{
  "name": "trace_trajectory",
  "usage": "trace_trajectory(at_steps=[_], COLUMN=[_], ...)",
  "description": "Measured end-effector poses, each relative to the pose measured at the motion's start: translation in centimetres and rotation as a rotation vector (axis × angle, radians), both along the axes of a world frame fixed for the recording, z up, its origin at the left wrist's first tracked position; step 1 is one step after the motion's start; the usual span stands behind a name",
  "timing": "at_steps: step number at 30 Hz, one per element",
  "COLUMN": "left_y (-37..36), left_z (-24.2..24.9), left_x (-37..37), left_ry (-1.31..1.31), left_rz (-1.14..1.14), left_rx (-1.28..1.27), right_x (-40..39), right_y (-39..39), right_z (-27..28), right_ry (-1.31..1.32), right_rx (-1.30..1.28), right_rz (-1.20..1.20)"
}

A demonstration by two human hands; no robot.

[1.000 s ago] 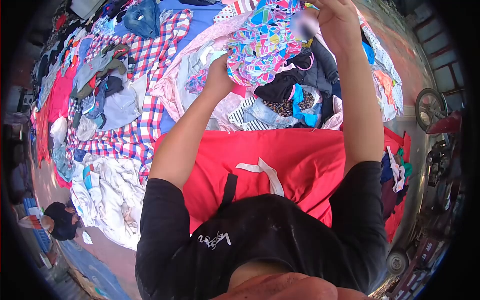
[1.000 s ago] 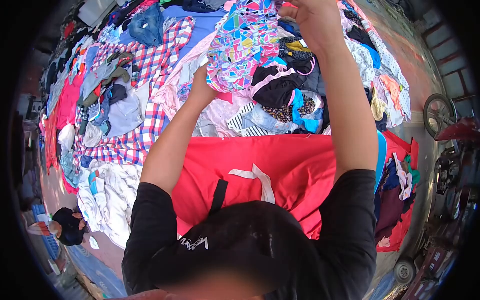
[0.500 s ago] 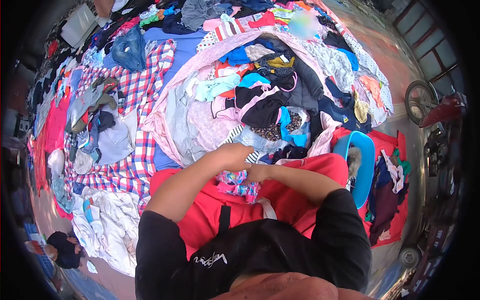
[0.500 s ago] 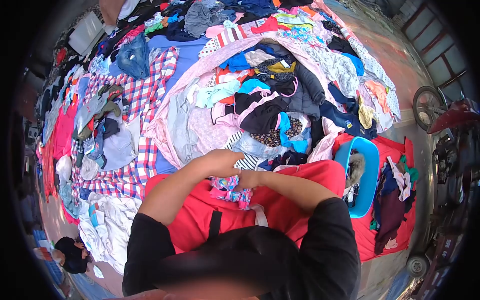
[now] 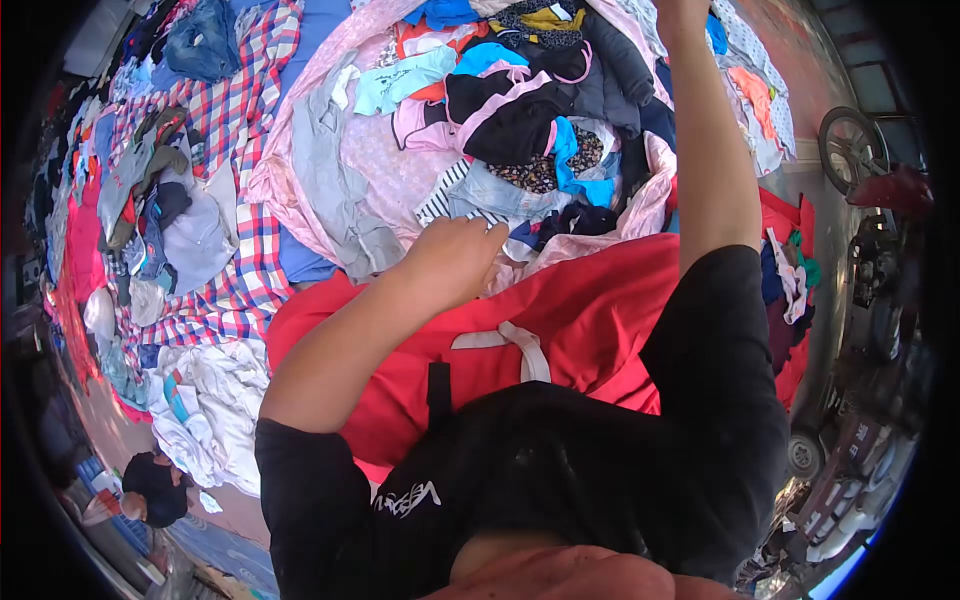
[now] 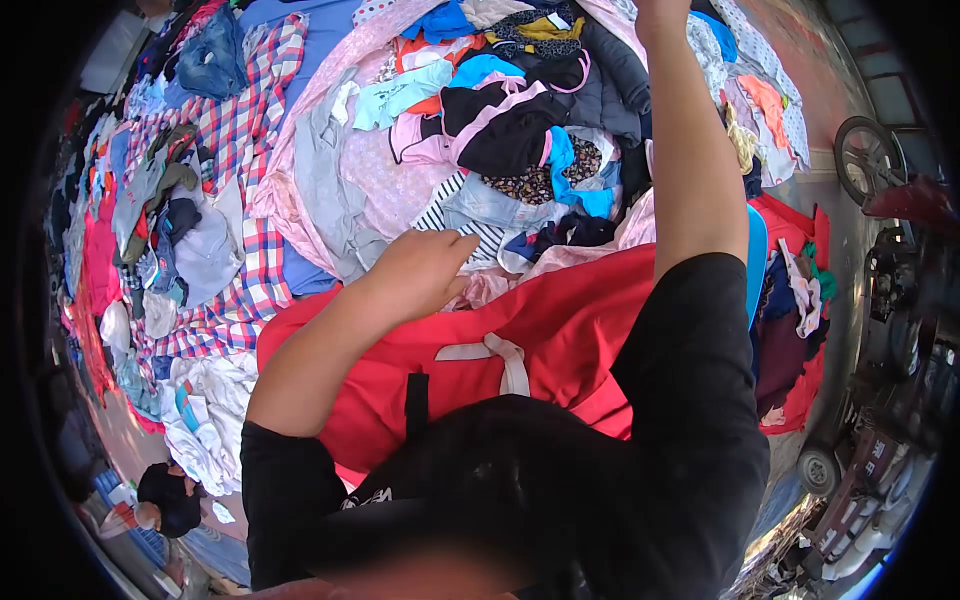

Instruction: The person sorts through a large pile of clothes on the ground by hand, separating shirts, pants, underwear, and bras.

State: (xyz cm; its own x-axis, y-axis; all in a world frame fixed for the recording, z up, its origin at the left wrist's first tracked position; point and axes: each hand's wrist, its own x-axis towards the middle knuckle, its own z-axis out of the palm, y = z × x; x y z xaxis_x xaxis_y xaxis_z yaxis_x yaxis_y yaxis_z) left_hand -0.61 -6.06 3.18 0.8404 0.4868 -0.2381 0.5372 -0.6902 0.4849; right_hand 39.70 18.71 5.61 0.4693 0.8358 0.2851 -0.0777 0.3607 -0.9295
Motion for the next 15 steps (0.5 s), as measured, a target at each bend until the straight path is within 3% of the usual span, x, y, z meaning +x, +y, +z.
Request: trace_trajectory(at_steps=[2,3,6,9,10,12,15], left_y=[-0.9,-1.3,-2.5,-3.0,-3.0,-3.0,-2.4], left_z=[-0.2,-0.1,-0.1,-0.2,-0.3,-0.5,-0.4], left_x=[0.3,0.5,0.7,0.6,0.6,0.6,0.6], left_ry=[-0.010,-0.019,-0.059,-0.098,-0.089,-0.063,-0.001], left_rz=[-0.030,-0.044,-0.061,-0.053,-0.056,-0.055,-0.064], left_rx=[-0.013,-0.015,-0.039,0.018,0.048,0.052,-0.009], right_x=[-0.7,-3.8,-4.5,-4.2,-5.9,-7.8,-8.6], right_y=[-1.9,-4.7,-10.6,-18.6,-21.6,-25.4,-28.6], right_z=[-9.7,-12.8,-28.4,-43.7,-41.9,-39.5,-37.9], right_ry=[-0.263,-0.365,-0.489,-1.384,-1.266,-1.324,-1.196], right_rx=[-0.352,-0.533,-1.130,-1.293,-1.308,-1.418,-1.569], right_rz=[0.148,0.111,0.189,0.378,0.378,0.468,0.126])
